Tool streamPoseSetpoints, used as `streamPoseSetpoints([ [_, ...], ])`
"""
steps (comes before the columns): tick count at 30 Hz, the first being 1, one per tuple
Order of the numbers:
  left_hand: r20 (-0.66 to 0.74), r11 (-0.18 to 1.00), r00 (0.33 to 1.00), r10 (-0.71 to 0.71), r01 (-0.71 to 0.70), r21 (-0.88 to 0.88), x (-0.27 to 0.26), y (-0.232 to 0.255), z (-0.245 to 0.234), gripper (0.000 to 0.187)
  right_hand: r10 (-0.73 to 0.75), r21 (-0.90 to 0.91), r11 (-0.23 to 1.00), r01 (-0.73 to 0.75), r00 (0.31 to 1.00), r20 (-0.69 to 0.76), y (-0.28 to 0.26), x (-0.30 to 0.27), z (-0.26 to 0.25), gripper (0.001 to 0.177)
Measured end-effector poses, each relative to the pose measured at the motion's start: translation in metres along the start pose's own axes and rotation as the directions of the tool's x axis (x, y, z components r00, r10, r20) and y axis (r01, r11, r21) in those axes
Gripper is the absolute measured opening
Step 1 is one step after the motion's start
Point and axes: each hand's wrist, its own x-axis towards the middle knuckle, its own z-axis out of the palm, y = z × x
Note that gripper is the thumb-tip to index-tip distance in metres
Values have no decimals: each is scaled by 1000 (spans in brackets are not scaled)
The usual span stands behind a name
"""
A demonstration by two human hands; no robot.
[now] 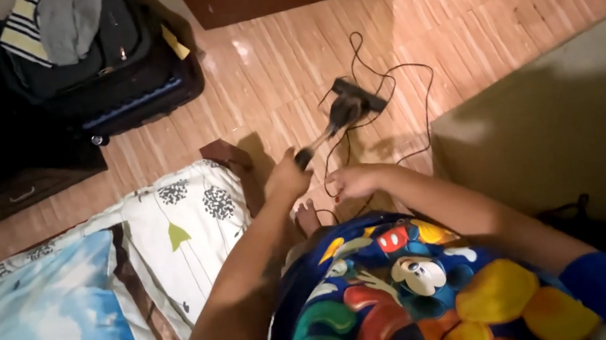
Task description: Vacuuming the floor of a bedroom and surrounding area.
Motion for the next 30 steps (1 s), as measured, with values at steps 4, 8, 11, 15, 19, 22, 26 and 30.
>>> streamPoseSetpoints([
  [4, -21, 995, 995, -94, 95, 23, -52, -46, -28, 63, 93, -47, 995, -91, 995, 40, -17, 4, -11, 76],
  [8, -3, 969, 969, -245, 245, 20, -97, -85, -54, 47, 10, -159, 987, -5, 999, 30, -9, 23, -11, 75],
  [11, -45, 959, 958, -284, 282, -40, -128, -109, -58, 49, 53, -115, 992, -45, 996, 75, -39, 19, -19, 76],
  [15, -80, 907, 912, -401, 384, -174, -148, -128, -55, 55, -4, -114, 993, 10, 998, 56, -21, 52, -3, 75],
  [19, -98, 917, 917, -388, 374, -137, -133, -129, -53, 53, -237, -199, 942, 272, 954, 182, -15, 62, 5, 37],
  [22, -98, 952, 947, -306, 306, -13, -108, -123, -63, 51, -136, -101, 984, 145, 987, 88, -48, 41, -5, 54],
  [26, -5, 976, 989, -151, 150, 157, -82, -88, -86, 53, 119, 36, 992, -121, 991, 58, -58, 19, -10, 75],
  [30, 95, 961, 995, 9, -35, 273, -20, -75, -64, 58, 77, 167, 983, -71, 996, -36, 17, 25, 14, 88],
])
